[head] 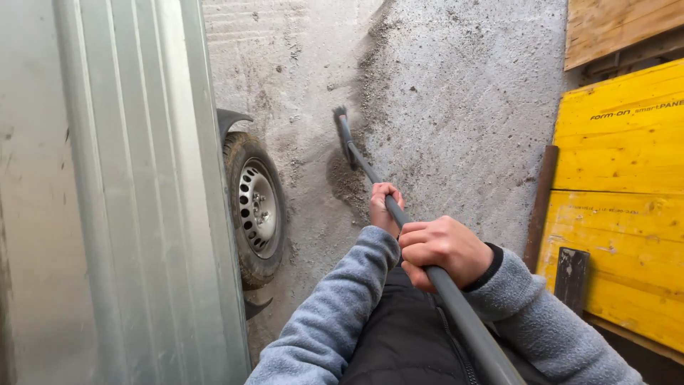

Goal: Sweeping dirt and debris off a concrete garage floor using a push broom.

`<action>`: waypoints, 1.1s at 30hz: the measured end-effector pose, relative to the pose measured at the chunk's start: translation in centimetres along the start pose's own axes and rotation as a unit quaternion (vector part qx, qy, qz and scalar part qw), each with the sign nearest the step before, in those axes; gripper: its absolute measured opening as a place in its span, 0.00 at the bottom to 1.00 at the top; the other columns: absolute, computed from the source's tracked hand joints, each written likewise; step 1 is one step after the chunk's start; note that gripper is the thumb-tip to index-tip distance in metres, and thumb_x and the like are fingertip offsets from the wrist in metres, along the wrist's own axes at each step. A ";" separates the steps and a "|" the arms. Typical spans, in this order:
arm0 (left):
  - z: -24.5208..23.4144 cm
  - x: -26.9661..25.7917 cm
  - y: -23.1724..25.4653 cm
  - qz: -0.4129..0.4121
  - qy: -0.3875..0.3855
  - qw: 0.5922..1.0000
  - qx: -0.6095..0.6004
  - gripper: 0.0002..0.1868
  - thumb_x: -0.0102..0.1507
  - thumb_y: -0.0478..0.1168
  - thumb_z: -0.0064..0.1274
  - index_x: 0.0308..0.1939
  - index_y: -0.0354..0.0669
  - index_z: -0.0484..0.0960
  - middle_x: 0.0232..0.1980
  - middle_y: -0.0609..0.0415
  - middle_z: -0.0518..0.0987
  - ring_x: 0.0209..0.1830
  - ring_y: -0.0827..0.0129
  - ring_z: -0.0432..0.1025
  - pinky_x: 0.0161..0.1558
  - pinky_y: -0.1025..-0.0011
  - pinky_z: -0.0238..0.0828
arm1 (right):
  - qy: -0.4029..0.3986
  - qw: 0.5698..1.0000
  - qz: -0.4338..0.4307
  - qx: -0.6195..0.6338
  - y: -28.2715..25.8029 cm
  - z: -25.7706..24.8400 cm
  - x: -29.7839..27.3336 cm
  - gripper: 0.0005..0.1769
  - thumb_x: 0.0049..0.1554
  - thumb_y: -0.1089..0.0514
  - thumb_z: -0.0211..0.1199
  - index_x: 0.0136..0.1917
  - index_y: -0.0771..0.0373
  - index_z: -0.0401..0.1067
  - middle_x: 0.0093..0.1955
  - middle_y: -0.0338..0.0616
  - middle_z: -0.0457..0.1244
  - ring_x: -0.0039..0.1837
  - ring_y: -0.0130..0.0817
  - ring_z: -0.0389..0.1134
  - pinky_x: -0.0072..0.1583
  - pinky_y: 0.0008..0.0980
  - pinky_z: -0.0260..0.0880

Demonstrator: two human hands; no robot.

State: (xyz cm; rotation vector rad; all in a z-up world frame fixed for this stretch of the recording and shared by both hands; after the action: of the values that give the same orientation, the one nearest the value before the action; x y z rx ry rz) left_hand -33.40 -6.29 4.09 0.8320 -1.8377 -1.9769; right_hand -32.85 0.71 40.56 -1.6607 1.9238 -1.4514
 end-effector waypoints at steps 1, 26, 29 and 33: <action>-1.0 -0.6 -0.6 0.002 0.000 1.000 0.001 0.19 0.60 0.15 0.55 0.30 0.43 0.68 0.45 0.59 0.68 0.42 0.75 0.66 0.54 0.79 0.72 | 0.001 1.000 -0.002 -0.001 -0.6 0.4 -0.4 0.22 0.57 0.66 0.61 0.26 0.53 0.59 0.28 0.34 0.54 0.31 0.36 0.61 0.34 0.24 0.72; -1.7 -11.7 -2.0 -0.195 -0.004 0.941 -0.276 0.15 0.61 0.32 0.52 0.23 0.44 0.64 0.34 0.56 0.63 0.14 0.73 0.62 0.18 0.79 0.59 | 0.012 0.996 0.073 -0.039 -6.7 5.9 -9.5 0.19 0.58 0.63 0.62 0.28 0.52 0.61 0.30 0.33 0.56 0.36 0.38 0.67 0.36 0.26 0.73; -4.2 -13.8 -1.5 -0.184 0.022 0.954 -0.237 0.13 0.59 0.27 0.50 0.24 0.41 0.64 0.40 0.57 0.63 0.20 0.73 0.62 0.21 0.82 0.60 | 0.018 0.997 0.071 -0.019 -7.8 6.1 -9.6 0.20 0.57 0.63 0.61 0.28 0.52 0.59 0.30 0.34 0.54 0.35 0.39 0.64 0.36 0.25 0.73; -6.6 -16.4 -4.3 -0.255 0.099 0.913 -0.302 0.13 0.60 0.31 0.48 0.25 0.43 0.60 0.39 0.62 0.58 0.27 0.75 0.55 0.26 0.85 0.55 | 0.016 0.995 0.086 0.054 -7.1 6.7 -10.4 0.20 0.56 0.65 0.61 0.27 0.53 0.58 0.29 0.36 0.54 0.34 0.43 0.62 0.35 0.24 0.72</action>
State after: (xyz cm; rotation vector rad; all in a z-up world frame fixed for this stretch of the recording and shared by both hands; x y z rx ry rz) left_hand -15.88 -1.29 3.11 1.3170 -0.8424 -2.4454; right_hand -20.16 6.83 38.36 -1.3963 1.9145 -1.4941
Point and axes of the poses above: each hand's wrist, its own x-axis towards the middle knuckle, its own z-axis out of the palm, y = z × x, the point moved 9 cm from there along x, towards the middle knuckle
